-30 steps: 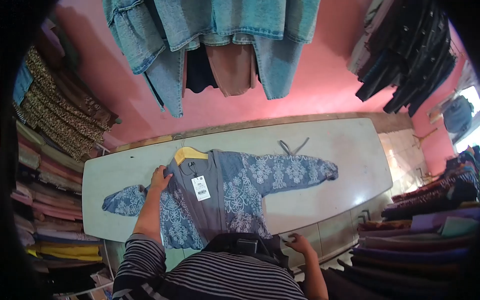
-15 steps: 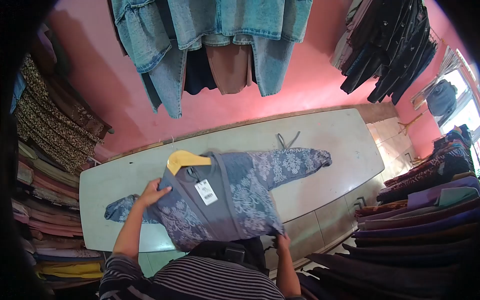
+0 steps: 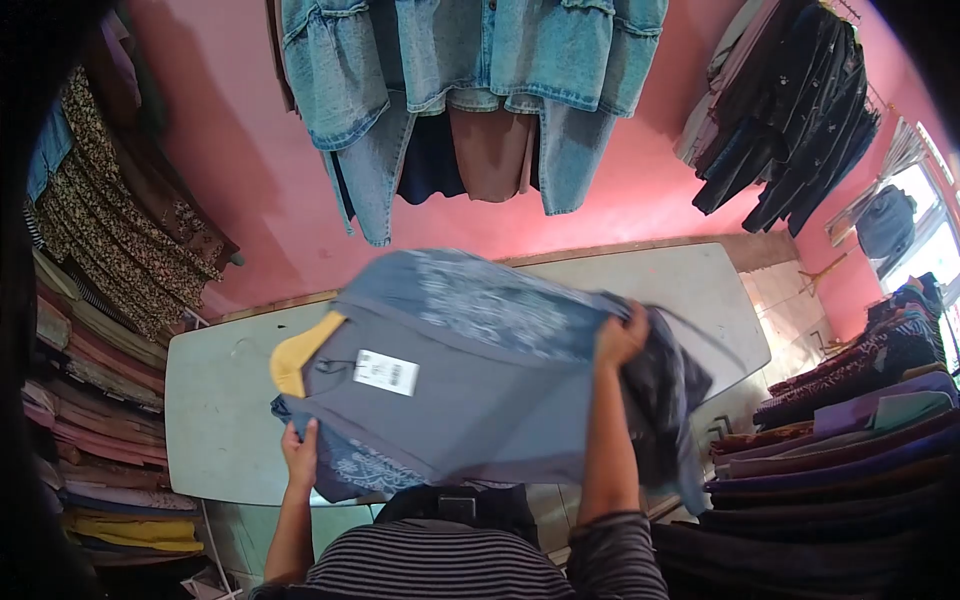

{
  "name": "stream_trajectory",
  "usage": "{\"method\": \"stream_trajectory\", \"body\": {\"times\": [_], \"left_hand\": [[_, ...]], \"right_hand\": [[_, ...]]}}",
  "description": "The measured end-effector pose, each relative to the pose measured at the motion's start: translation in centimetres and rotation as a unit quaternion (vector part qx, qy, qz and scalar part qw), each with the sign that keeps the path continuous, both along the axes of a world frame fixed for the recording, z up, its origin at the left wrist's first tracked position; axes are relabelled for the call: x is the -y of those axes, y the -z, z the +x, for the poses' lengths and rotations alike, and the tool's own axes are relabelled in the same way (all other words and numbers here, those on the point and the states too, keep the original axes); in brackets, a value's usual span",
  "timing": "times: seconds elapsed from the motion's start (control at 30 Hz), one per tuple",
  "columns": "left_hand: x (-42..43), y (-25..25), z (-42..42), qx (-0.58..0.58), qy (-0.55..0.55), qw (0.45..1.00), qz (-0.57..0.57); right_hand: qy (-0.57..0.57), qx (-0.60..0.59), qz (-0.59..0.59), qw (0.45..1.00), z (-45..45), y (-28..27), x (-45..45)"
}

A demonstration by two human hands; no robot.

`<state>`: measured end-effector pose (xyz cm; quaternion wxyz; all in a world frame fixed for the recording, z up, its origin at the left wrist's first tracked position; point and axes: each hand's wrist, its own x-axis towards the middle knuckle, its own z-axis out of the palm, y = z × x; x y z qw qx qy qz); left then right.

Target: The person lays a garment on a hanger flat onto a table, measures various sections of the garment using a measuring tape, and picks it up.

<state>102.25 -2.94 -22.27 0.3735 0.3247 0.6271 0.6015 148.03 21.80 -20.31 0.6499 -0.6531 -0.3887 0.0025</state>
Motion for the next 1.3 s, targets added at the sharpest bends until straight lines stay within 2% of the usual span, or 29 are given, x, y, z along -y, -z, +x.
{"method": "stream_trajectory", "body": {"times": [0.03,0.07,0.17,0.23,0.3,0.4,0.47,0.5,0.57,0.7,0.77,0.8,0.87,0.93,0.97,1.0,1.13,1.2,1.3], "left_hand": [[0.7,0.2,-1.0,0.012,-0.050,0.999,0.011],[1.3,0.7,-1.9,0.011,-0.051,0.999,0.013],[2.9,2.7,-4.3,-0.035,-0.145,0.988,0.035],[4.1,4.4,-6.1,-0.054,-0.166,0.984,0.027],[5.4,6.3,-8.1,-0.094,-0.203,0.975,0.001],[7.7,9.7,-11.7,-0.105,-0.238,0.964,-0.060],[8.0,9.4,-12.1,-0.110,-0.259,0.959,-0.038],[8.3,9.5,-12.9,-0.130,-0.263,0.953,-0.075],[8.6,9.8,-13.7,-0.165,-0.267,0.942,-0.119],[7.8,11.0,-14.5,-0.111,-0.269,0.956,-0.030],[8.1,11.9,-15.3,-0.156,-0.263,0.949,-0.074],[8.5,12.4,-15.8,-0.153,-0.264,0.949,-0.075],[8.8,13.3,-16.5,-0.141,-0.257,0.949,-0.116],[8.5,13.3,-16.0,-0.143,-0.264,0.947,-0.116],[8.3,13.3,-15.7,-0.101,-0.266,0.955,-0.085],[8.2,13.6,-15.9,-0.060,-0.266,0.960,-0.055],[7.7,12.6,-16.1,-0.078,-0.266,0.960,-0.043],[7.1,11.7,-16.6,-0.092,-0.277,0.951,-0.104],[6.3,10.8,-17.2,-0.142,-0.256,0.948,-0.124]], "right_hand": [[-0.027,0.090,-0.079,0.992,-2.2,0.2,-1.4],[-0.130,0.073,-0.116,0.982,-4.3,0.8,-2.7],[-0.223,0.014,-0.159,0.962,-11.0,1.1,-0.3],[-0.247,0.180,-0.196,0.932,-11.5,4.9,1.6],[-0.293,0.264,-0.261,0.881,-11.8,5.1,5.7],[-0.286,0.307,-0.291,0.860,-11.2,5.8,10.7],[-0.218,0.323,-0.320,0.863,-10.2,6.4,12.5],[-0.217,0.323,-0.321,0.863,-9.7,6.6,12.8],[-0.165,0.301,-0.416,0.842,-8.2,8.0,12.8],[-0.201,0.271,-0.392,0.856,-4.5,9.4,10.7],[-0.104,0.236,-0.384,0.886,-3.8,7.7,10.0],[-0.105,0.239,-0.384,0.886,-3.4,7.6,9.5],[-0.137,0.282,-0.515,0.798,-2.6,7.8,7.9],[-0.146,0.293,-0.532,0.781,-2.6,7.7,5.8],[-0.152,0.300,-0.553,0.762,-2.7,7.9,4.8],[-0.156,0.300,-0.554,0.761,-2.7,8.0,3.6],[-0.185,0.306,-0.540,0.762,-2.3,9.3,-1.5],[-0.187,0.312,-0.561,0.743,-3.0,8.8,-4.4],[-0.204,0.316,-0.580,0.723,-4.1,8.1,-7.9]]}}
